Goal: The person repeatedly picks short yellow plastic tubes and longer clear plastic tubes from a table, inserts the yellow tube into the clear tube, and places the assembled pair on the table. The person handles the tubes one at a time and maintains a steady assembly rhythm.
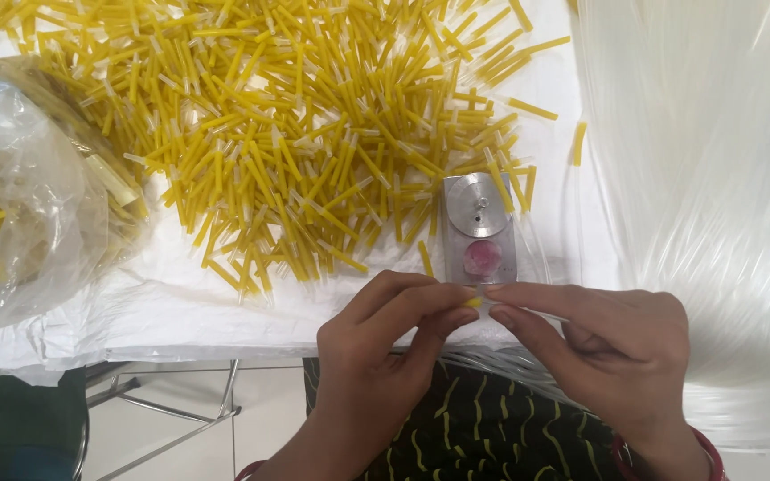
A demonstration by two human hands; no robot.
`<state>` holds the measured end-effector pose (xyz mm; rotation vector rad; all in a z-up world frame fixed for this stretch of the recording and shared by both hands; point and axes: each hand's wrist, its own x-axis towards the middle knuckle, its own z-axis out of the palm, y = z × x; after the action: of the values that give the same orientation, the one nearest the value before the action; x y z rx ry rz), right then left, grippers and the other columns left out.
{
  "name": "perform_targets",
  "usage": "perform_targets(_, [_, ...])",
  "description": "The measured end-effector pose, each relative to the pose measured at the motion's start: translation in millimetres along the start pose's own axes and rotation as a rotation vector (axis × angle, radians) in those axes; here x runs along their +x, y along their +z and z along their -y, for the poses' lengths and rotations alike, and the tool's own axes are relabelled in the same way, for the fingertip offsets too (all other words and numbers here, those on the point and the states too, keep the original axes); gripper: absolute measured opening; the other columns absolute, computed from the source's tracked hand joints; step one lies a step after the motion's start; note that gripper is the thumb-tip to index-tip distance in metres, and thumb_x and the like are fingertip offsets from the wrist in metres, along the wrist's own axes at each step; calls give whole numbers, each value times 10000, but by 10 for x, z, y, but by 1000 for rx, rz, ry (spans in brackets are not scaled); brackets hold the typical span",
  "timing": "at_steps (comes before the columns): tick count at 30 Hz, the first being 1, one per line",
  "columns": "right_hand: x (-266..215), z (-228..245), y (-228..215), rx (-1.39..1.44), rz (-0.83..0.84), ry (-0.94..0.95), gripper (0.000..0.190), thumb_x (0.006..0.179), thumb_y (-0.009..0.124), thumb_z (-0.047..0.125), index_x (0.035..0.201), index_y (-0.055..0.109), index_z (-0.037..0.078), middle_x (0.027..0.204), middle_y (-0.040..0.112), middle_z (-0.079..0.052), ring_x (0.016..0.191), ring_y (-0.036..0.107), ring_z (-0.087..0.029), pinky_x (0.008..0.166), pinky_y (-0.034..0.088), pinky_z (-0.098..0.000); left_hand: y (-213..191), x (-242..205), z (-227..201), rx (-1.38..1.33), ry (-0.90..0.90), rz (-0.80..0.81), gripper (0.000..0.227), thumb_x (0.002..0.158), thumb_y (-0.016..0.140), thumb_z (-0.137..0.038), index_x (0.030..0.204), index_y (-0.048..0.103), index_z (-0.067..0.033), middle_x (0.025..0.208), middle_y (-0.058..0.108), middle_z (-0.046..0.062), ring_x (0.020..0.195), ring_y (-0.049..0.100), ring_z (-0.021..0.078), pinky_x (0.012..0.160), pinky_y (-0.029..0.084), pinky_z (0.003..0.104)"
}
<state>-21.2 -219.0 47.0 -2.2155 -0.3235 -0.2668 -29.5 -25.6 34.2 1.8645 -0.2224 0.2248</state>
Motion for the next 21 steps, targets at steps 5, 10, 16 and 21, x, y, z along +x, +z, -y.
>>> perform_targets(5, [3, 44, 2, -86, -14, -29, 224, 804, 850, 95, 1020, 791, 96, 481, 310, 18, 404, 293, -60, 433, 201, -291, 61, -17, -44, -22, -27, -41, 188, 886, 788, 10, 1046, 740, -78, 967, 727, 52, 834, 758, 162, 715, 596, 265])
perform_targets(10, [-17, -55, 4, -63, 121, 72, 184, 792, 833, 123, 973, 802, 122, 445, 335, -9, 353, 313, -81, 380, 235, -282, 21, -54, 39, 3, 48, 77, 278, 859, 725, 92, 1086, 753, -67, 996, 720, 82, 888, 757, 195, 741, 597, 273])
perform_targets(16, [-66, -254, 5, 42, 178, 269, 194, 836, 800, 136, 1027, 832, 123, 409, 398, -22, 387, 306, -81, 395, 210, -299, 41, 43, 103, -93, -3, 82, 166, 872, 784, 50, 979, 770, -75, 951, 732, 46, 861, 778, 135, 750, 640, 243])
perform_targets(21, [-189, -482, 24, 376, 263, 295, 166, 909, 734, 128, 1015, 835, 51, 608, 752, -13, 458, 507, -37, 413, 363, -240, 76, 80, 206, -124, -35, 130, 204, 826, 796, 58, 977, 802, -79, 920, 751, 40, 828, 776, 129, 721, 630, 241])
